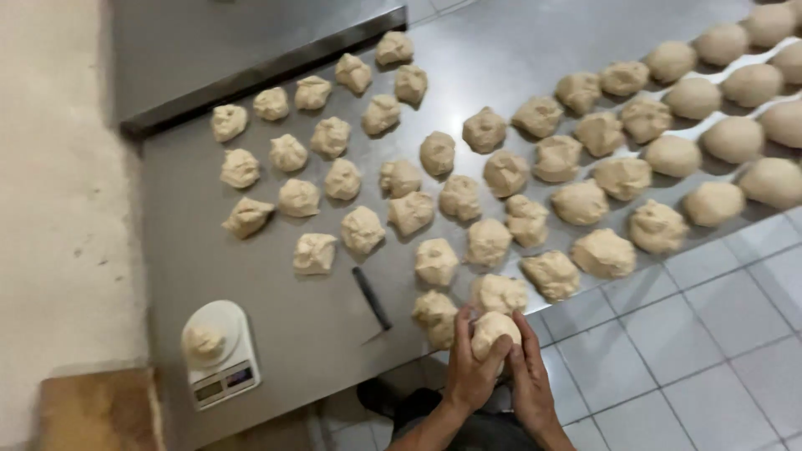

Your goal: The recorder portions dough into consistent sizes using a scale and a scraper, then rolls the portions into balls.

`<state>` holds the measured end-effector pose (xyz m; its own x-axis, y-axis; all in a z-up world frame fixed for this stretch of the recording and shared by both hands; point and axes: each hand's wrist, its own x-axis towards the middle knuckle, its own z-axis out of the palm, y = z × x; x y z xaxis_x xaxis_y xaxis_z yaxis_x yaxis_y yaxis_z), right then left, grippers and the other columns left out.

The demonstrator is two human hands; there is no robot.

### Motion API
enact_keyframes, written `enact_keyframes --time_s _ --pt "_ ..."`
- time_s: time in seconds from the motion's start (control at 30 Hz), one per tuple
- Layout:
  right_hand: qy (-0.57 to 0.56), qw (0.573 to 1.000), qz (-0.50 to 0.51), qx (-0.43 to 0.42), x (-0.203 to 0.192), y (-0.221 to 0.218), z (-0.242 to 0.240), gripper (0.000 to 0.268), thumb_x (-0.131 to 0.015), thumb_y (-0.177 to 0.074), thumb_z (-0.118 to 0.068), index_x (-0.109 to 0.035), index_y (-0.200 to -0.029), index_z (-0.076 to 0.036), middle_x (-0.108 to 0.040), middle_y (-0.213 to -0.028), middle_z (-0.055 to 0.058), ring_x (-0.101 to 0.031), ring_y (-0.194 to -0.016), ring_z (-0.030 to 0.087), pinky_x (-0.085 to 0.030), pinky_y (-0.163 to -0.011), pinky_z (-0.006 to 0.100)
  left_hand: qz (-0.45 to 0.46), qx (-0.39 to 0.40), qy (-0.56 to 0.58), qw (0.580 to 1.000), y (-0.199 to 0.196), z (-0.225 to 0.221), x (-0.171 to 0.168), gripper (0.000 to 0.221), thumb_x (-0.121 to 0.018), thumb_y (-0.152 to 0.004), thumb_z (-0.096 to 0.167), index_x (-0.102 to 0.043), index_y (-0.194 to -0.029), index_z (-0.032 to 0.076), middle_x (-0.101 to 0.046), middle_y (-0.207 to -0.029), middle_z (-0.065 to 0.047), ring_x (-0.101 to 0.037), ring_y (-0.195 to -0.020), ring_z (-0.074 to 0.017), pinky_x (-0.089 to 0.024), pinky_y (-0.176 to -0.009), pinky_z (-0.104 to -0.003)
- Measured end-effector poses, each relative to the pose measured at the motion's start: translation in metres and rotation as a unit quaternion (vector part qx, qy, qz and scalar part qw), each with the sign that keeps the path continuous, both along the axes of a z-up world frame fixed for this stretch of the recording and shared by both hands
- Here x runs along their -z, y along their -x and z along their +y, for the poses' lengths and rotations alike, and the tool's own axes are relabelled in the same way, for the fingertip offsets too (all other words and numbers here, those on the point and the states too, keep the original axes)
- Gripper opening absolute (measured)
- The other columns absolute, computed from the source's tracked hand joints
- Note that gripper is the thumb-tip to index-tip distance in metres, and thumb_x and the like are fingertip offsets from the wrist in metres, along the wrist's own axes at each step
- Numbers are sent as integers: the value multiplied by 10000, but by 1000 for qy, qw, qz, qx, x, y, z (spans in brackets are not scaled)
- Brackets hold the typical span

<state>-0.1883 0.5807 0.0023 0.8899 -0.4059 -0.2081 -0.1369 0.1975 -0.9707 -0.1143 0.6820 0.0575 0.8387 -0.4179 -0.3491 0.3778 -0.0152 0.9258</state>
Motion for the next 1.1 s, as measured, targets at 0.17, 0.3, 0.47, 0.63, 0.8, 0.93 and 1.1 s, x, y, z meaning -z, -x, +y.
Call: enact_keyframes --time_s 0.17,0.3,0.47,0.63,0.8,0.93,1.1 --pt "-18 988 5 151 -6 43 -102 584 -360 -1048 -330 -313 -1588 -113 -515 -1492 71 -541 -1267 171 -447 -998 314 -157 70 34 984 39 -124 9 572 -745 -932 309 -578 -1396 20 -703 -1252 -138 -702 -1107 -229 -572 -948 -349" --pt "-211 939 -58 264 -10 51 -157 542 -351 -1074 -327 -355 -1560 -89 -566 -1390 147 -588 -1244 236 -490 -1027 374 -221 96 21 970 50 -194 -17 570 -767 -925 292 -580 -1384 11 -644 -1263 -161 -671 -1141 -258 -554 -972 -365" --pt "-410 866 -74 277 10 56 -236 649 -323 -1048 -586 -499 -1415 -81 -640 -1255 132 -647 -1116 285 -529 -932 439 -338 189 29 921 49 -264 -5 733 -791 -863 316 -526 -1466 -6 -516 -1488 -257 -528 -1373 -388 -454 -1141 -491" --pt "-466 839 -47 275 36 54 -355 647 -369 -1022 -643 -586 -1335 -121 -690 -1169 82 -667 -1042 272 -544 -890 418 -462 218 -6 859 39 -360 23 860 -842 -866 374 -463 -1528 -24 -418 -1604 -297 -371 -1533 -454 -216 -1239 -667" --pt "-494 826 -164 215 35 41 -469 575 -440 -1128 -580 -613 -1375 -90 -721 -1177 124 -690 -1056 343 -547 -857 513 -345 290 73 890 -3 -456 -6 956 -820 -912 411 -380 -1638 -29 -245 -1705 -358 -180 -1622 -523 -244 -1266 -619" --pt "-408 854 -67 316 -4 18 -562 605 -392 -1069 -553 -547 -1409 -78 -653 -1269 156 -651 -1097 327 -516 -955 477 -225 269 133 927 -54 -538 -25 615 -778 -913 327 -599 -1428 43 -573 -1508 -213 -575 -1408 -341 -464 -1165 -451" --pt "-340 869 -40 356 -36 -47 -647 633 -343 -1062 -522 -491 -1444 -40 -574 -1382 198 -588 -1221 391 -463 -1024 541 -174 206 97 958 -116 -580 -27 430 -790 -908 188 -664 -1293 43 -738 -1220 -106 -701 -1159 -218 -542 -1038 -359"
